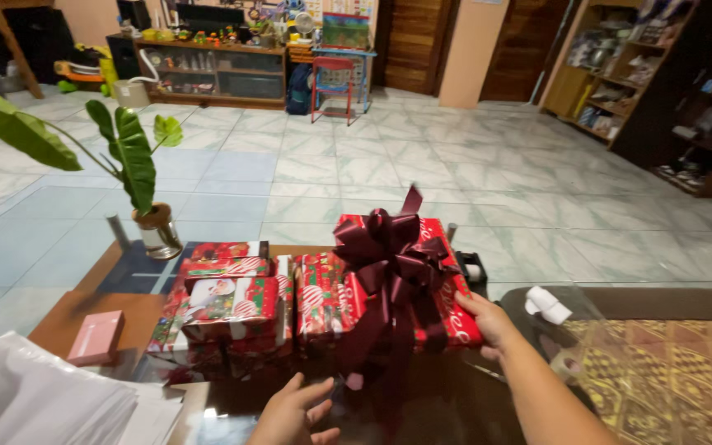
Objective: The person ties and shapes a large burgundy ribbon bow on a red Christmas-wrapped gift box on a glass table, adjusting the ribbon loops and tails. They then place a small pink box on a sheet of white tissue paper and fold the tissue around it.
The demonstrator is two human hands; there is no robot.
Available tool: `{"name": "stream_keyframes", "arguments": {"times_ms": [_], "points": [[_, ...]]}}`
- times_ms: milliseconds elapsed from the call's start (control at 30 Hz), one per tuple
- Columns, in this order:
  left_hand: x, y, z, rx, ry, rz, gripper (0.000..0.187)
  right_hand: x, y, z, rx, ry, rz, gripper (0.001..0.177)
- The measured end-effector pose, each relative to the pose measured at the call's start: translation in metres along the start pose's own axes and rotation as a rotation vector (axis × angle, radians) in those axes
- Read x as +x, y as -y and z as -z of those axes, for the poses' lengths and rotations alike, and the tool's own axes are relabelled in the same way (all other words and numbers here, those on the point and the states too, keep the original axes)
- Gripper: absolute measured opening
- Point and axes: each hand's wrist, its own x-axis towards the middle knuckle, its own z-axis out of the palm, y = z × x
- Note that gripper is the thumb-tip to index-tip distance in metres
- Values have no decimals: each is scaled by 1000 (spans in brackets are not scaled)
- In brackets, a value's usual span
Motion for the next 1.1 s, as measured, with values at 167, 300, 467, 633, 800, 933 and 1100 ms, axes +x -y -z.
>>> {"name": "stream_keyframes", "arguments": {"times_ms": [167, 300, 467, 633, 800, 933, 1100], "points": [[-6, -14, 0, -108, 44, 25, 110, 13, -1, 7, -45, 3, -100, 41], [-10, -21, 3, -151, 101, -63, 68, 18, 0, 12, -111, -9, -141, 38], [-10, -22, 7, -401, 218, -69, 25, 20, -2, 35, -331, -102, -139, 38], [-15, -28, 1, -501, 219, -84, 22, 38, -13, 25, -343, -216, -74, 42], [-22, -28, 5, -379, 218, -77, 32, 18, -5, -20, -1205, -483, 137, 55], [-34, -36, 22, -171, -189, -136, 87, -42, -9, -82, -1371, -594, 512, 72], [-61, -48, 46, 821, -867, -1093, 158, -113, -44, -173, -1288, -412, 611, 111]]}}
